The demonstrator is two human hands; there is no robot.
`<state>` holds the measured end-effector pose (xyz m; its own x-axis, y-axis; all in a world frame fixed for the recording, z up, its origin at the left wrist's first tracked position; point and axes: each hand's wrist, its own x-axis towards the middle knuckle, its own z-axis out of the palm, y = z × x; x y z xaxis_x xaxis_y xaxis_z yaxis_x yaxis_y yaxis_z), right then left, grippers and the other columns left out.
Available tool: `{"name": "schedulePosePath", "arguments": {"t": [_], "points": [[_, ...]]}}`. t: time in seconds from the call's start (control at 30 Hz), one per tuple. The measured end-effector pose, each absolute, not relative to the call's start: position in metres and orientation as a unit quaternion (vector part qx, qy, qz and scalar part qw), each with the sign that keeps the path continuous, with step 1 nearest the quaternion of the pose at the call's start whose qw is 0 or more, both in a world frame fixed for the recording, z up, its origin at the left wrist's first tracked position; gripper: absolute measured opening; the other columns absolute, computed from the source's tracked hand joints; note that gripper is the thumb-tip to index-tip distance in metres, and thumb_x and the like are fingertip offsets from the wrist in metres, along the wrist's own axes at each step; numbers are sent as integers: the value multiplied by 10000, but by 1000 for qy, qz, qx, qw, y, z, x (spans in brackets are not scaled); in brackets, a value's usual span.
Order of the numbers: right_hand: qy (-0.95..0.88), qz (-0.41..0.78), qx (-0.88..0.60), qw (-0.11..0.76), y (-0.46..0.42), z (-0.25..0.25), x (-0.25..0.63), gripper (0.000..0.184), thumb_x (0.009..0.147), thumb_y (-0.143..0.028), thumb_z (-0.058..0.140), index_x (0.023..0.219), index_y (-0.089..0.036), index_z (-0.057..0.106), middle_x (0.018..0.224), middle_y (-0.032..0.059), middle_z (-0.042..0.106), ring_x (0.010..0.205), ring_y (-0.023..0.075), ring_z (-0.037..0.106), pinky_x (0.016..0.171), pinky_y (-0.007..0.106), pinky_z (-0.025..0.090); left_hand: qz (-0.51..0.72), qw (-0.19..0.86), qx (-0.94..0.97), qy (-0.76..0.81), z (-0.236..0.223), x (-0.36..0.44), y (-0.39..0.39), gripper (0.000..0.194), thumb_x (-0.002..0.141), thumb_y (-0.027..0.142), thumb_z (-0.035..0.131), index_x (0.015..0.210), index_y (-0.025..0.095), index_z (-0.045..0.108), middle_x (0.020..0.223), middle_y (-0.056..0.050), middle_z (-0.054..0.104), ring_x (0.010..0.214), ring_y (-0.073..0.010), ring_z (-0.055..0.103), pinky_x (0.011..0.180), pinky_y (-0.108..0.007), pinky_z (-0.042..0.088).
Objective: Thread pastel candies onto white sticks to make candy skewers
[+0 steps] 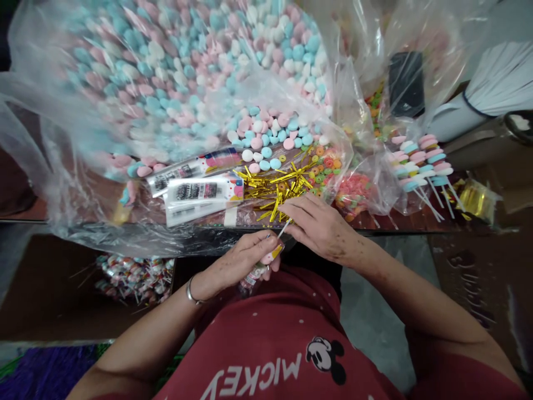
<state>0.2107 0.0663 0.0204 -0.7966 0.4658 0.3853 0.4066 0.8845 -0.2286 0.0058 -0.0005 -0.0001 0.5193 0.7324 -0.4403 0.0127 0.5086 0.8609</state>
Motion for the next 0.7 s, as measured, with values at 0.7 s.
{"name": "schedulePosePath", "arguments": {"t": [0.7], "points": [[-874, 176, -300, 340, 42, 1, 186, 360, 1009, -342, 413, 1295, -156, 527, 1159, 147, 655, 1046, 247, 611, 917, 425, 503, 355, 620, 428, 553, 7, 18, 5, 476, 922, 620, 460, 733, 188, 523, 469, 33, 564, 420, -105, 544, 437, -185, 412]]}}
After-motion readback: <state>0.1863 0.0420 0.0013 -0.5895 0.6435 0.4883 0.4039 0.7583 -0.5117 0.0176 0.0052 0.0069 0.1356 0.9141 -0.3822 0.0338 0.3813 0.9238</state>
